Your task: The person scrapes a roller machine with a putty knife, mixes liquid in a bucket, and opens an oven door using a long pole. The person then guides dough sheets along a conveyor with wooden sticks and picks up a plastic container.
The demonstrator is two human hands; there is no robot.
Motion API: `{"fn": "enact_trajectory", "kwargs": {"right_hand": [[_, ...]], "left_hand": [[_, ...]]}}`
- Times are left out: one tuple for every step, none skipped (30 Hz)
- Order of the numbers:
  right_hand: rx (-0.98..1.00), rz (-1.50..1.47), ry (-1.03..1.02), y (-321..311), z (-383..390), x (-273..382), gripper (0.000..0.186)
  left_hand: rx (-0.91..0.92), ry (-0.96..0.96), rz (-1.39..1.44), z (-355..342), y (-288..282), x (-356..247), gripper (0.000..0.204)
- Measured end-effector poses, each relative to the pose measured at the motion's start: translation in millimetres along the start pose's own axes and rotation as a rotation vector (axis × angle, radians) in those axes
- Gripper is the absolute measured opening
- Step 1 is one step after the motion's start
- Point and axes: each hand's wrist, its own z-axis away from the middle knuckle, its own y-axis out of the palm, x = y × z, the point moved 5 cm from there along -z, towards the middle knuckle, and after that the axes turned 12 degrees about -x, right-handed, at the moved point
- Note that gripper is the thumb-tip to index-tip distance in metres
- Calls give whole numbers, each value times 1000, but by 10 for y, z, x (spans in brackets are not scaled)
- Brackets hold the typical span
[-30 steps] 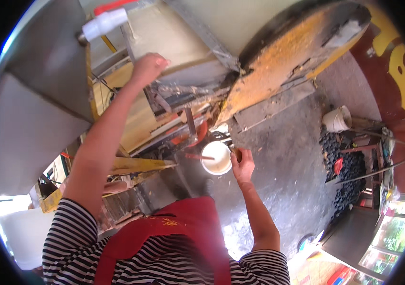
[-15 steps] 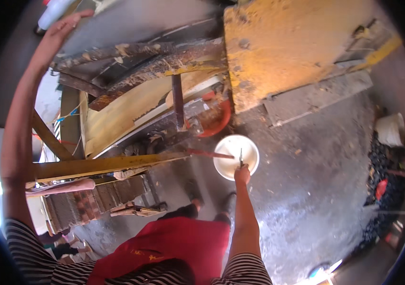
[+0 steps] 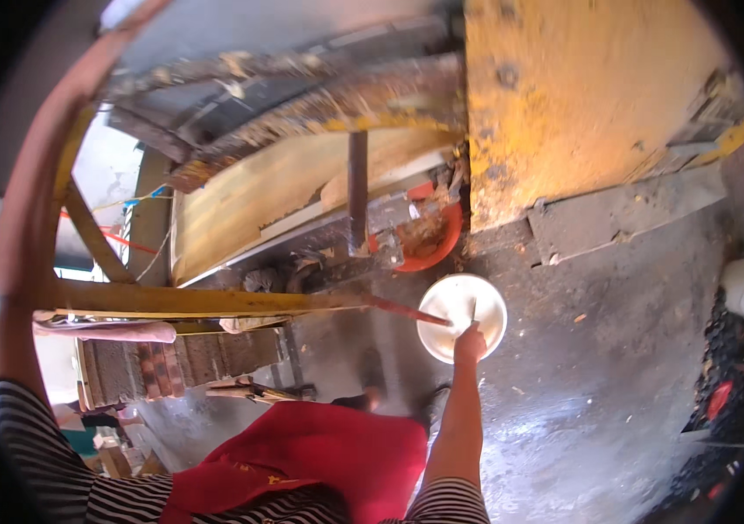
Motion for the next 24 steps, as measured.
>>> {"fn": "enact_trajectory", "kwargs": {"right_hand": [[-94,-11,34,-190,132,-10,27],[44,0,100,-271,164,-60,26],[190,77,6,-369,248,-104,26],[95,-35,44,-593,351,-105,31],[-20,-124,77,-831,450,-48,30],[-81,-196,96,-1150,553,85,32],[-73,-150,92,-1331,648,77,33],[-64,-103,90,-1491,753,21,35],[-24,-130,136,-1564,824,-112,36],[-38,-86,145,-1602,875,-206,35],[-73,-219,162,-1786,951,-175,33],[-153,-232,50,-2039,1028,-78,29],[-245,-493,-21,-1910,992,-426,28],[-221,-571,29,-1955,1025,-555,26],[-196,-651,80,-2094,1048,-590,25],[-223,-632,61,-2364,1068,-536,25],[-200,-690,69,-2613,1147,-526,25],[-171,-748,64,-2984,1261,-412,27],[-186,-729,32,-3512,1394,-198,27],[-39,-1048,156,-4049,1616,53,29],[117,-1365,286,-4444,1817,273,32],[98,-1356,278,-4747,1924,364,32],[-39,-1249,157,-5073,1982,412,33],[-170,-1136,37,-5385,1991,477,33]], "left_hand": [[20,45,-12,-84,-83,-87,38],[37,90,-22,-77,-269,-121,39],[70,-66,-7,-79,-248,-132,40],[100,-224,2,-74,-196,-155,41],[22,-178,-34,-64,-207,-210,38],[-58,-139,-74,-29,-260,-262,36],[-30,-253,-179,-27,-244,-317,43],[1,-371,-280,4,-256,-376,51],[8,-353,-297,-6,-230,-407,57],[10,-335,-321,-20,-227,-437,65],[15,-276,-321,31,-277,-516,68],[16,-219,-323,78,-340,-578,71],[49,-176,-315,-18,-221,-579,68],[84,-158,-328,-34,-172,-543,66],[131,-105,-321,-22,-200,-681,64],[174,-58,-321,47,-233,-834,61],[181,-76,-245,95,-216,-899,60],[182,-101,-175,176,-167,-905,58],[-4,15,-170,239,-96,-926,58],[239,-88,-168,219,-110,-1039,56],[320,-86,-122,212,-200,-1217,53],[403,-83,-80,240,-270,-1371,51],[390,-79,-71,277,-307,-1492,51],[328,20,-120,293,-352,-1628,48]]}}
